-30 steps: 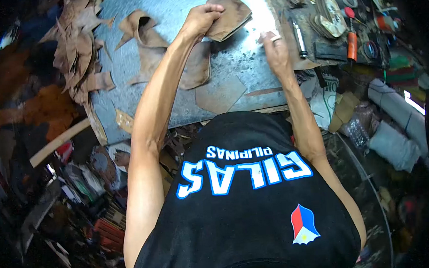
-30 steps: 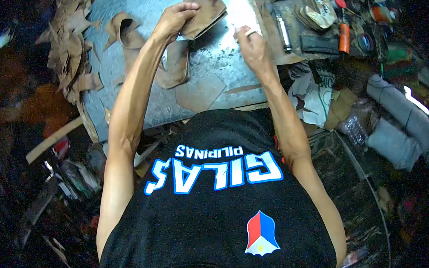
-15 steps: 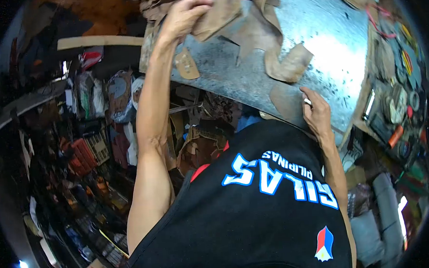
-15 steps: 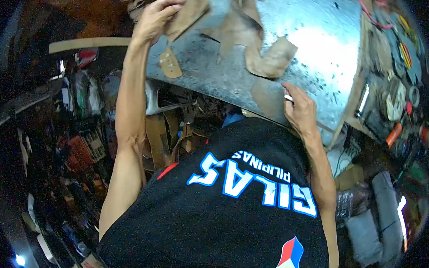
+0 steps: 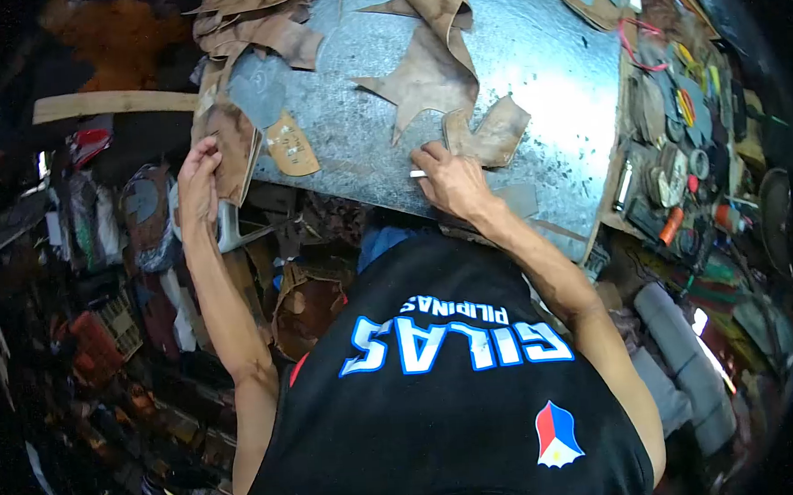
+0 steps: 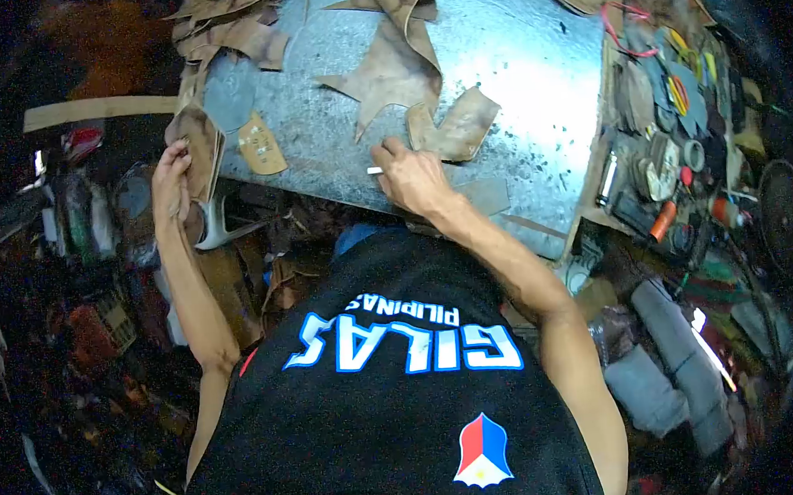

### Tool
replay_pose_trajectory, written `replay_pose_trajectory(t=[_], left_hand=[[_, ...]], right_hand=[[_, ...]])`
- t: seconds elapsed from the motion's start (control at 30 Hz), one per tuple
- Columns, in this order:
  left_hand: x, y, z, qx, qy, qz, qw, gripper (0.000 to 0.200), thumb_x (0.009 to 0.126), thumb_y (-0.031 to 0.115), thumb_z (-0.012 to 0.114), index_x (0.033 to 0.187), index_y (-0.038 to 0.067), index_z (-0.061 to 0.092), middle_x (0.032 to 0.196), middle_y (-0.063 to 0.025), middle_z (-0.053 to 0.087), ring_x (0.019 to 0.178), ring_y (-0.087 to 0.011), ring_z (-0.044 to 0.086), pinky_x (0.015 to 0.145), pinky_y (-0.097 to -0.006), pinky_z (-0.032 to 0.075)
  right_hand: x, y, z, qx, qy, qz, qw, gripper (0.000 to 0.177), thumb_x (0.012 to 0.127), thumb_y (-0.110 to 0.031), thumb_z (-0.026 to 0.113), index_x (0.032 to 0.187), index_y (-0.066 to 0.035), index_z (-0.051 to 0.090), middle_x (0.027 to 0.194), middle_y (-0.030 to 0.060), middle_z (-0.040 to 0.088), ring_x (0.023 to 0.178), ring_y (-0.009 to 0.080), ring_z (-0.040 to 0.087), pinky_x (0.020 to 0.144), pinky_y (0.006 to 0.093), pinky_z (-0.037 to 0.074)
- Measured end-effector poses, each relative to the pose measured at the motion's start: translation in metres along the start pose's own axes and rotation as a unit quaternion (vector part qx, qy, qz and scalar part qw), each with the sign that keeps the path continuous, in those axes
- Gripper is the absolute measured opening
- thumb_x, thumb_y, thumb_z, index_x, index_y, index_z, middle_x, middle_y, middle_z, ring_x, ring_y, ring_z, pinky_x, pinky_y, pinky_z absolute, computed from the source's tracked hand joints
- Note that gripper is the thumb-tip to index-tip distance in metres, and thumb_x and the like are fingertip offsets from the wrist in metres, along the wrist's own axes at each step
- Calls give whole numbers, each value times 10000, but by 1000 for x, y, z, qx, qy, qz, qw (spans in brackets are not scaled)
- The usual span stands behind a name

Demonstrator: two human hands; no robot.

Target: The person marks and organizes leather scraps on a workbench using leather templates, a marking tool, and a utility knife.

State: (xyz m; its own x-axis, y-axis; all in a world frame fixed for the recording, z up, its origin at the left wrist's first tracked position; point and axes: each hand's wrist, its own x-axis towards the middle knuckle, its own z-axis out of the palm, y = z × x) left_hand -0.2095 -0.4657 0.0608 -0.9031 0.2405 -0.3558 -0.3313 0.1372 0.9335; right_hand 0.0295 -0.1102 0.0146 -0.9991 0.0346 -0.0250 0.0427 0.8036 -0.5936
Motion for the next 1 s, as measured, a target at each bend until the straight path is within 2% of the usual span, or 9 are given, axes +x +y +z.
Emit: replay_pose_trajectory(t=[0.1, 0.17, 0.3, 0.37, 0.5, 0.63, 0.67, 0.83, 1.0], left_hand=[[2, -12, -12, -32, -20, -3, 999, 261, 876, -23, 598, 1133, 20, 594, 1031, -1, 584, 949, -81, 561, 882, -213, 443], [5, -15, -14, -62, -42, -14, 997, 253, 874, -21, 600, 1123, 23, 597, 1010, 0, 591, 925, -77, 573, 867, -217, 462], [10, -9, -16, -36, -58, -8, 998, 210, 874, -1, 606, 1082, 26, 601, 988, -7, 601, 917, -98, 588, 868, -228, 474], [17, -7, -26, -27, -64, 22, 997, 201, 868, -7, 611, 1066, 25, 603, 993, -3, 604, 939, -92, 575, 886, -223, 450], [32, -3, -60, -121, -64, 55, 989, 211, 863, -52, 601, 1056, 35, 607, 1008, -10, 609, 949, -93, 573, 893, -225, 443], [43, -1, -81, -183, -46, 75, 979, 225, 870, -67, 592, 1075, 25, 594, 1016, -27, 618, 956, -108, 589, 910, -240, 457], [44, -1, -83, -179, -42, 78, 980, 236, 865, -65, 596, 1085, 22, 593, 1015, -30, 618, 956, -112, 589, 909, -241, 458], [56, -16, -92, -110, -25, 75, 991, 314, 828, -20, 630, 1136, 24, 591, 1036, -31, 603, 963, -119, 571, 889, -235, 446], [72, -37, -88, -163, -74, 31, 983, 293, 881, -42, 590, 1165, 31, 572, 1101, -33, 609, 999, -114, 580, 931, -238, 452]], right_hand=[[-20, -1, -8, 22, 73, 31, 997, 307, 792, -123, 657, 1092, -71, 614, 972, 137, 627, 764, 333, 664, 630, 445, 549], [-37, 10, -21, 4, 235, 147, 961, 288, 821, -140, 659, 1101, -81, 626, 942, 137, 648, 743, 301, 675, 654, 398, 554], [-59, 36, -25, -51, 212, 387, 896, 425, 923, -272, 617, 1244, 4, 581, 1197, 213, 634, 1023, 348, 657, 860, 404, 525], [-57, 48, -19, 45, 199, 431, 879, 565, 934, -345, 604, 1306, 71, 515, 1289, 284, 560, 1183, 383, 572, 972, 424, 462], [-46, 50, -14, 104, 236, 426, 867, 641, 903, -380, 624, 1330, 78, 492, 1265, 312, 565, 1236, 383, 527, 1031, 407, 414], [-36, 38, -13, 216, 251, 460, 824, 587, 880, -304, 673, 1317, 56, 518, 1104, 224, 656, 1016, 298, 617, 923, 377, 460], [-39, 51, 3, 230, 310, 423, 820, 362, 889, -302, 661, 1098, -10, 623, 733, -8, 539, 564, 93, 476, 504, 271, 394], [-41, 56, 11, 444, 326, 474, 687, 128, 927, -169, 595, 1041, -118, 567, 651, -60, 431, 464, 56, 360, 401, 248, 315], [-55, 45, -6, 673, 341, 370, 543, 159, 917, -119, 582, 1042, -164, 496, 664, -60, 445, 412, 64, 346, 403, 236, 322]])
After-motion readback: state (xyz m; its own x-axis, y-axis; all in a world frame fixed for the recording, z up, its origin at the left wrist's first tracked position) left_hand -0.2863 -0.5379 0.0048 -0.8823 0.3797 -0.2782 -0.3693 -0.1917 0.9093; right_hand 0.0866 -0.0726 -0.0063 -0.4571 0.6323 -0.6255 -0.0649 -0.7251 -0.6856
